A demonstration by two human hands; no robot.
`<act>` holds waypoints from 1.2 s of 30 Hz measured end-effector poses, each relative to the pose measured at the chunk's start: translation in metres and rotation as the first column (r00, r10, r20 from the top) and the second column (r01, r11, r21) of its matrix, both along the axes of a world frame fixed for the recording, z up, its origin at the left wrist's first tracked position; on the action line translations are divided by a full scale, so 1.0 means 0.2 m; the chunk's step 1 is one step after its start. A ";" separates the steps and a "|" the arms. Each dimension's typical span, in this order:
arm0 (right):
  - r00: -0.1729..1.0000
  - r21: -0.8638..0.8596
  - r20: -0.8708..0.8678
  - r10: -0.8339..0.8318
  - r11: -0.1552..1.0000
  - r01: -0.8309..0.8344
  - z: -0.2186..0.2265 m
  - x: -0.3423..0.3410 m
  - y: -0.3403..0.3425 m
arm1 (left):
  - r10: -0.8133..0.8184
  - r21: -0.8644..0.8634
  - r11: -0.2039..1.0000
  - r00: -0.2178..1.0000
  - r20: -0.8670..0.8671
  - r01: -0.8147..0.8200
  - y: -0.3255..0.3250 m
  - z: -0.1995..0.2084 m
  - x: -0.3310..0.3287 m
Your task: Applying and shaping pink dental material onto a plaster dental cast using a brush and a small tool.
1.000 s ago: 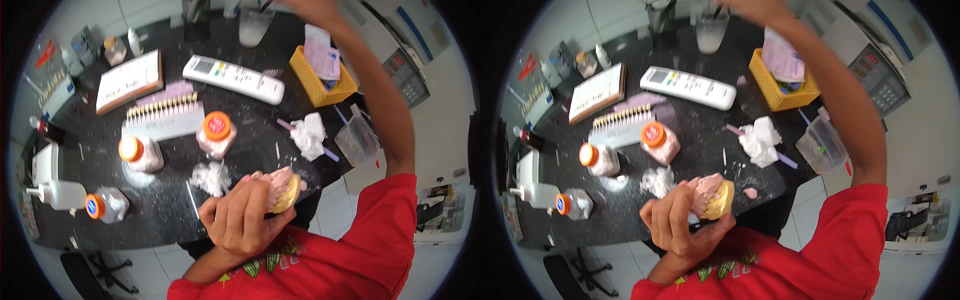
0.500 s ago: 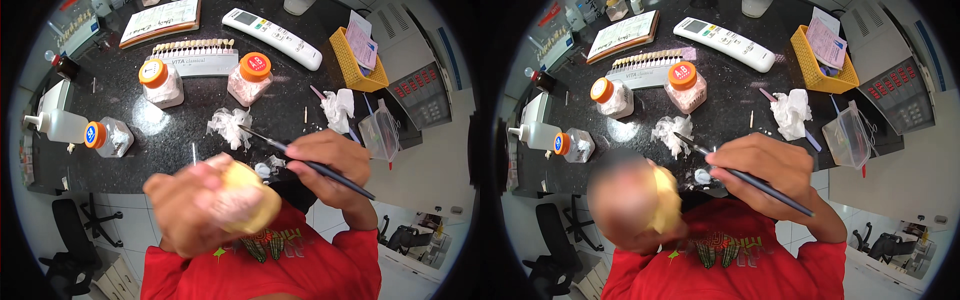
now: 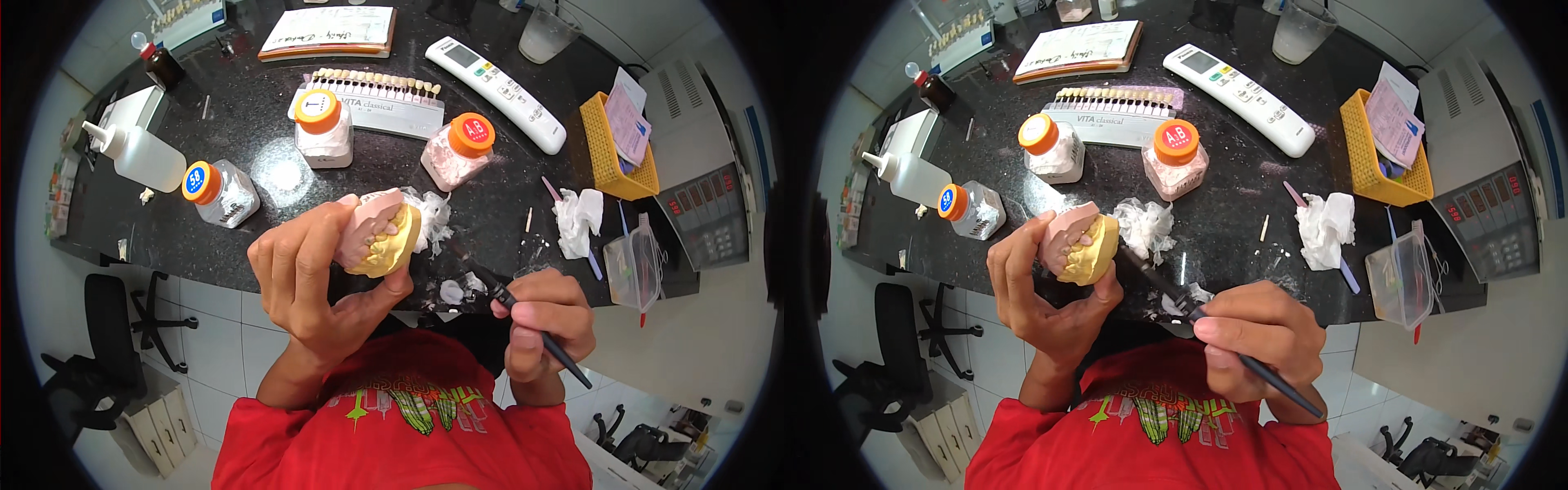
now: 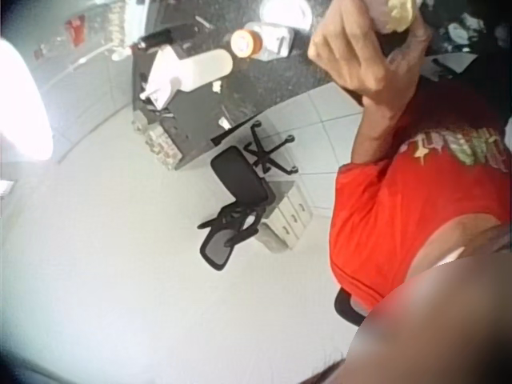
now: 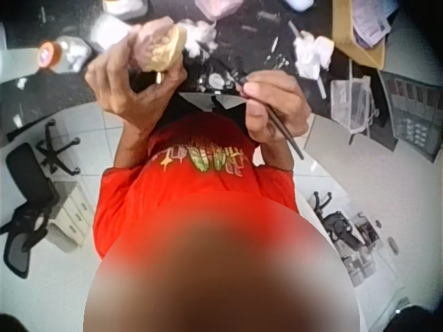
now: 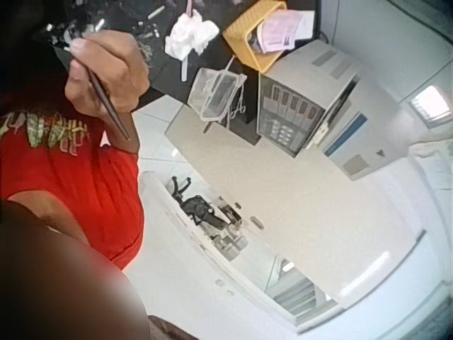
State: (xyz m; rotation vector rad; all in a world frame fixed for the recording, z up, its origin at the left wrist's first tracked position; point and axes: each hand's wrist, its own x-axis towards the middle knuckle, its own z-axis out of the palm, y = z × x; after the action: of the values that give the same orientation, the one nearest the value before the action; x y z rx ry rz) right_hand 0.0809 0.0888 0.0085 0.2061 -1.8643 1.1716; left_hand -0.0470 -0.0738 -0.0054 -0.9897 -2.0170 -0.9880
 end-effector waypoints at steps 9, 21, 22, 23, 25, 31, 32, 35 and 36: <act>0.999 -0.004 0.047 0.023 1.000 -0.023 0.02 -0.07 -0.02 | -0.012 -0.039 0.999 1.000 0.003 0.012 0.00 -0.01 0.00; 0.995 0.037 0.082 0.053 0.998 -0.056 0.03 -0.09 -0.01 | 0.020 0.013 1.000 0.999 -0.027 -0.020 0.02 -0.01 -0.01; 0.995 0.037 0.082 0.054 0.998 -0.057 0.03 -0.09 -0.01 | 0.022 0.016 1.000 0.999 -0.028 -0.022 0.02 -0.01 -0.01; 0.994 0.046 0.090 0.055 0.997 -0.059 0.03 -0.09 -0.01 | 0.024 0.019 1.000 0.999 -0.029 -0.024 0.02 -0.01 -0.01; 0.994 0.055 0.097 0.056 0.997 -0.061 0.03 -0.08 -0.01 | 0.034 0.011 0.999 0.999 -0.030 -0.033 0.02 -0.01 0.00; 0.996 0.052 0.071 0.055 0.997 -0.058 0.03 -0.08 -0.02 | 0.038 0.015 0.999 0.999 -0.036 -0.037 0.01 -0.02 0.00; 0.996 0.057 0.068 0.054 0.997 -0.058 0.03 -0.08 -0.02 | 0.040 0.019 0.999 0.998 -0.040 -0.039 0.01 -0.02 0.00; 0.996 0.065 0.071 0.057 0.996 -0.062 0.03 -0.09 -0.02 | 0.039 0.014 0.999 0.999 -0.038 -0.039 0.01 -0.02 0.00; 0.995 0.069 0.077 0.061 0.995 -0.067 0.04 -0.09 -0.02 | 0.040 0.014 0.999 0.999 -0.038 -0.039 0.02 -0.02 0.00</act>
State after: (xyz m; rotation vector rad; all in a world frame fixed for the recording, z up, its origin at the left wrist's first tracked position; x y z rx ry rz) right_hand 0.0639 0.0857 0.0157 0.2668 -1.9801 1.1713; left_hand -0.0478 -0.0707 -0.0087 -0.9515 -1.9891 -0.9532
